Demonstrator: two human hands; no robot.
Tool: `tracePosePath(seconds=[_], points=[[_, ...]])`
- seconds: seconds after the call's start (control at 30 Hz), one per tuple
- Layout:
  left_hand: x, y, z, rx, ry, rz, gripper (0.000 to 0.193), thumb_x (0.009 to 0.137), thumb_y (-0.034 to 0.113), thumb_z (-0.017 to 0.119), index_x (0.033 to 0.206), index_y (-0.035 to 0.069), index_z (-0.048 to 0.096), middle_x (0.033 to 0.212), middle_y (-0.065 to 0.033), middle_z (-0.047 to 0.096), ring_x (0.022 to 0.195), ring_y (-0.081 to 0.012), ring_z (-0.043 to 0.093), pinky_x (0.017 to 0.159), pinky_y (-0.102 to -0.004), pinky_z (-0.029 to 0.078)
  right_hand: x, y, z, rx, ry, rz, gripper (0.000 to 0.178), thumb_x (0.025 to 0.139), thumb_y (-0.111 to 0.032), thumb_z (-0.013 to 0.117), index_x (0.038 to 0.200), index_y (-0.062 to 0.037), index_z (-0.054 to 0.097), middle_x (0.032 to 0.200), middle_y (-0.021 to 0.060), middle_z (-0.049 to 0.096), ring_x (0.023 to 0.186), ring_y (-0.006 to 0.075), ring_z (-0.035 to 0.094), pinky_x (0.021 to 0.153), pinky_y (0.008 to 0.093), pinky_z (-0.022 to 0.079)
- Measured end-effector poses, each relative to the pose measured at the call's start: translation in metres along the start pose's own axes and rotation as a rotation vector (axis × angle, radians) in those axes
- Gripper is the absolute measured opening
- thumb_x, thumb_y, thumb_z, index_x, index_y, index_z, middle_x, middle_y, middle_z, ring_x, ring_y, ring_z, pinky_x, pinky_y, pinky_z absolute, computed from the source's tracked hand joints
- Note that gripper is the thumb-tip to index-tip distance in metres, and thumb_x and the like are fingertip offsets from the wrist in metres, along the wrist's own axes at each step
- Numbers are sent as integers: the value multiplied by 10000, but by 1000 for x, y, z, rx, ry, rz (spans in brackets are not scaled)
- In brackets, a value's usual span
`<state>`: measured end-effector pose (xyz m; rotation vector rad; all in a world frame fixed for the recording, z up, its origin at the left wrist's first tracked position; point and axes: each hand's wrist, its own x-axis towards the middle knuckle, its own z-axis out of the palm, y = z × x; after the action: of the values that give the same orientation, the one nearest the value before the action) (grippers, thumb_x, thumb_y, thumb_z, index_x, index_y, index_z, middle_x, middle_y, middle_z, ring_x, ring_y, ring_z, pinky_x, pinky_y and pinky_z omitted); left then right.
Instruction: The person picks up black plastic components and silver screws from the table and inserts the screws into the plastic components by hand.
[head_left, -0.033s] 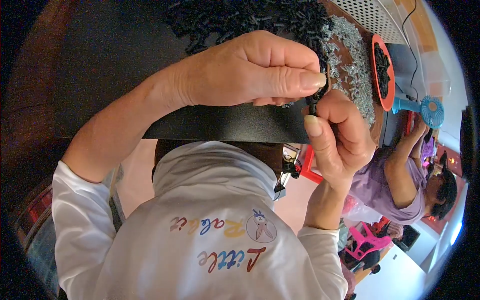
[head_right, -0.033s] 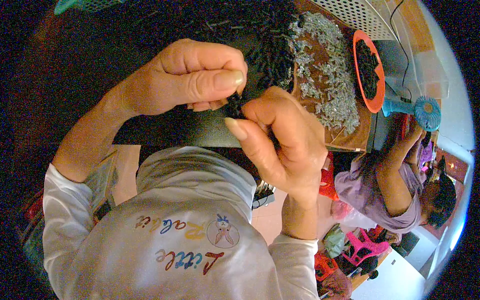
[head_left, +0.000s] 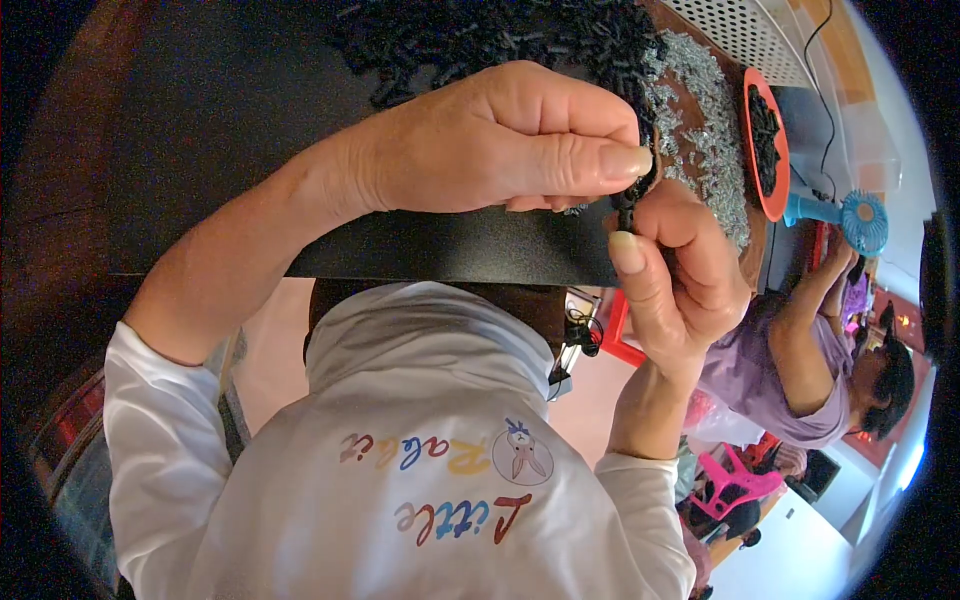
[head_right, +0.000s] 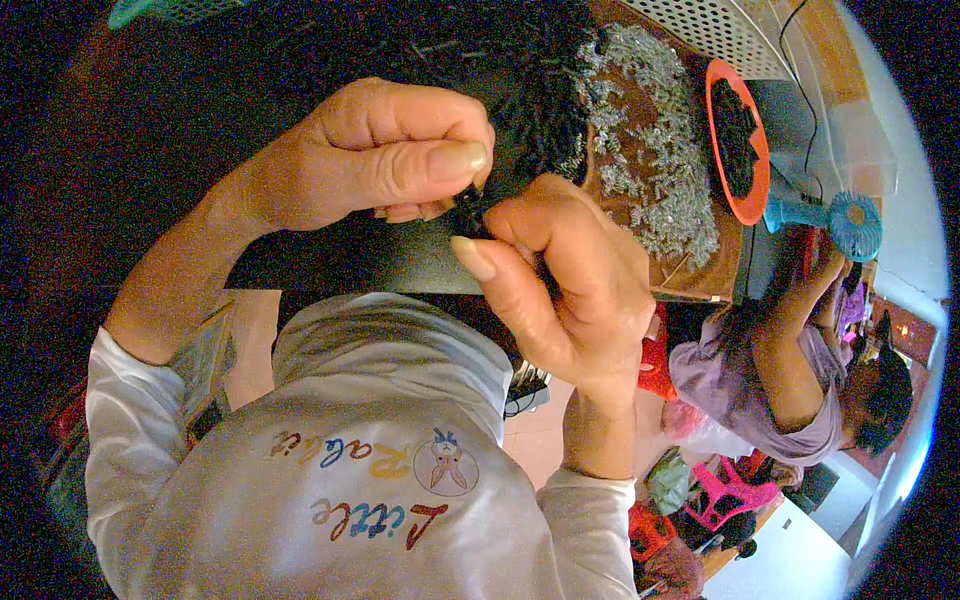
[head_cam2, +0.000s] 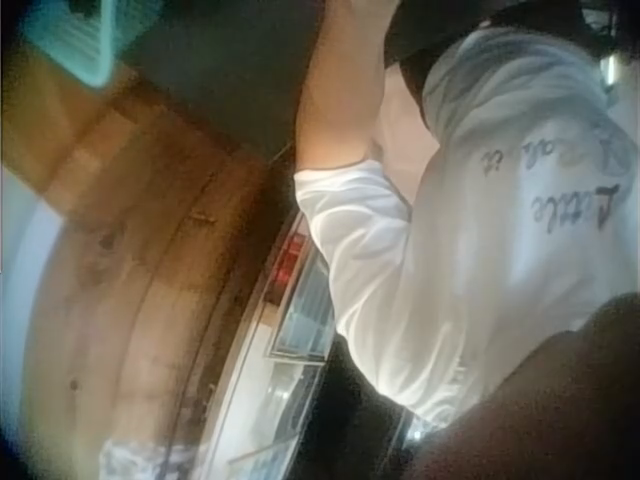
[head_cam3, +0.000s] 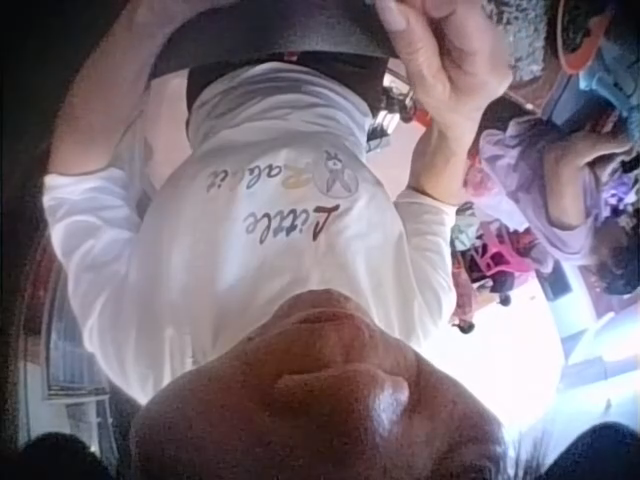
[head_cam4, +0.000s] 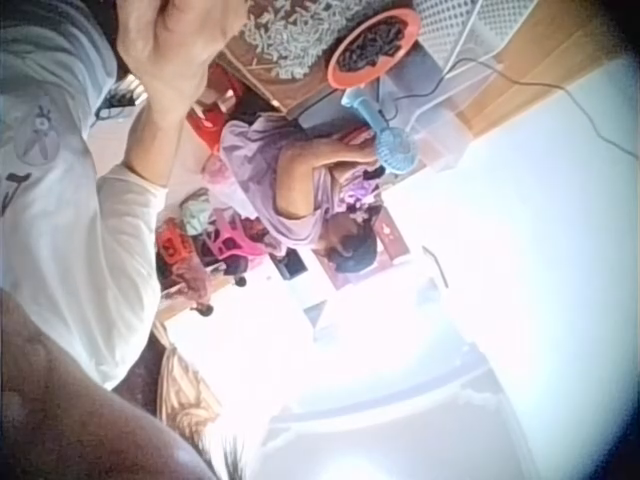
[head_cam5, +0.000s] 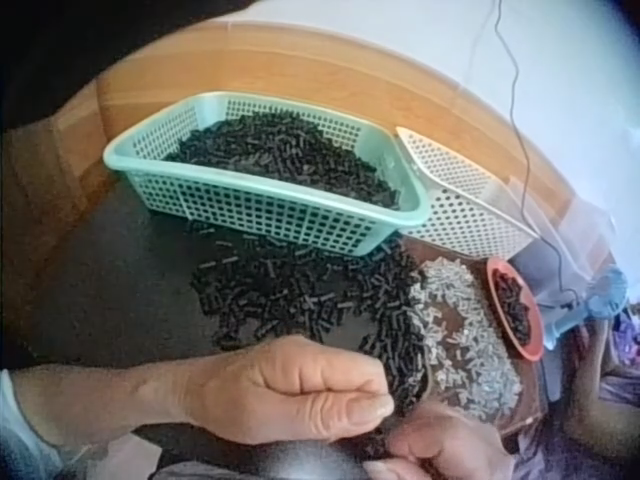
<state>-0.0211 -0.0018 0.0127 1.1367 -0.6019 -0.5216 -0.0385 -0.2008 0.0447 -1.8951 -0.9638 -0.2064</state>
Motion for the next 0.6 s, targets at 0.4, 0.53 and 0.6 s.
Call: tracePosePath(seconds=[0.4, 0.53, 0.6], points=[[-1, -2, 2, 136, -26, 73, 250, 961, 292, 527, 832, 79, 541, 652, 84, 405, 568, -18, 342, 492, -197, 277, -5, -1, -3, 23, -29, -39, 197, 694, -26, 765, 773, 9, 589, 599, 51, 500, 509, 174, 470, 449, 287, 346], [-3, 0, 1, 169, -14, 58, 250, 961, 285, 530, 814, 82, 537, 651, 92, 391, 573, -16, 334, 493, -201, 267, -4, -4, -3, -4, -29, -10, 213, 678, -28, 779, 758, 3, 584, 585, 43, 494, 497, 173, 469, 440, 285, 342], [-3, 0, 1, 158, -8, 34, 250, 962, 281, 528, 807, 84, 533, 648, 93, 382, 574, -16, 329, 495, -203, 263, -4, -5, -3, -27, -45, -21, 218, 676, -40, 785, 737, -5, 579, 575, 40, 489, 483, 173, 464, 431, 285, 339]])
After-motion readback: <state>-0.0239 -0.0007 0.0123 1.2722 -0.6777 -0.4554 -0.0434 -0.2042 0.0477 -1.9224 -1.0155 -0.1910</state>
